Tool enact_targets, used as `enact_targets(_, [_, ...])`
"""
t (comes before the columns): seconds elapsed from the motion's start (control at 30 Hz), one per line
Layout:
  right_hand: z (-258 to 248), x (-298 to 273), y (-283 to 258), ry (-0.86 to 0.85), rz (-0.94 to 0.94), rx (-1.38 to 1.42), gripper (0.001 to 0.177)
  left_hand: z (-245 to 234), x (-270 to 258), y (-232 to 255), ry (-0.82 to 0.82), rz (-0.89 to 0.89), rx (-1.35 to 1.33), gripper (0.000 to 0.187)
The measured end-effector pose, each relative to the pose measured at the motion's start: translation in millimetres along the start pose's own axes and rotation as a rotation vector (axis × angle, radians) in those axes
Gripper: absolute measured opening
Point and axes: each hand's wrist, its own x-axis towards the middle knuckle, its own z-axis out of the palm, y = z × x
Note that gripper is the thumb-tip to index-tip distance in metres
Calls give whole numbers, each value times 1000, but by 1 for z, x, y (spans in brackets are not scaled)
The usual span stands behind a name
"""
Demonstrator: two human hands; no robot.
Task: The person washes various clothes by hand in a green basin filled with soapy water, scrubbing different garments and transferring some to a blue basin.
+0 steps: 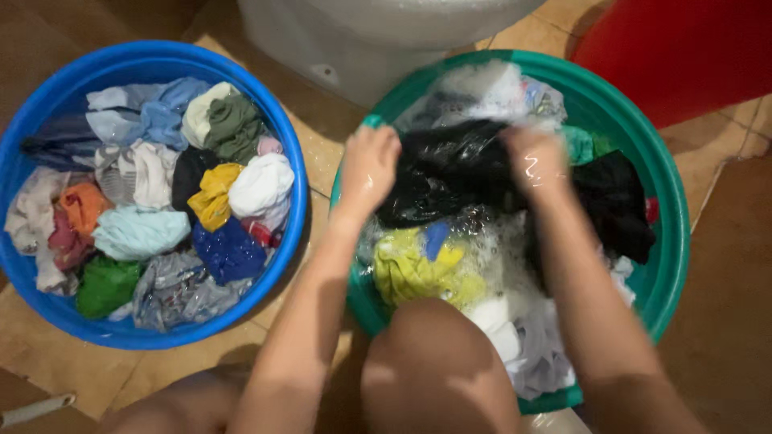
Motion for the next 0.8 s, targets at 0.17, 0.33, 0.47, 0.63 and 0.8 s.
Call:
enact_targets(0.17, [126, -74, -100, -207, 269, 473, 64, 112, -48, -42, -34, 88, 347, 58])
enact_targets(0.33, [209, -63, -76, -378, -20, 195, 52, 144, -35, -66, -311, -142, 353, 77])
enact_targets(0.47, [141, -7, -31, -39, 134, 784, 31, 71, -13, -55, -356, -121, -202, 74])
enact_targets(0.63, [-109, 9, 24, -290, 969, 1269, 63, -31, 22, -27, -65, -7, -693, 45])
enact_targets(0.8, [-190, -11, 22, -254, 440, 985, 79, -87, 29, -77, 58, -150, -1186, 22])
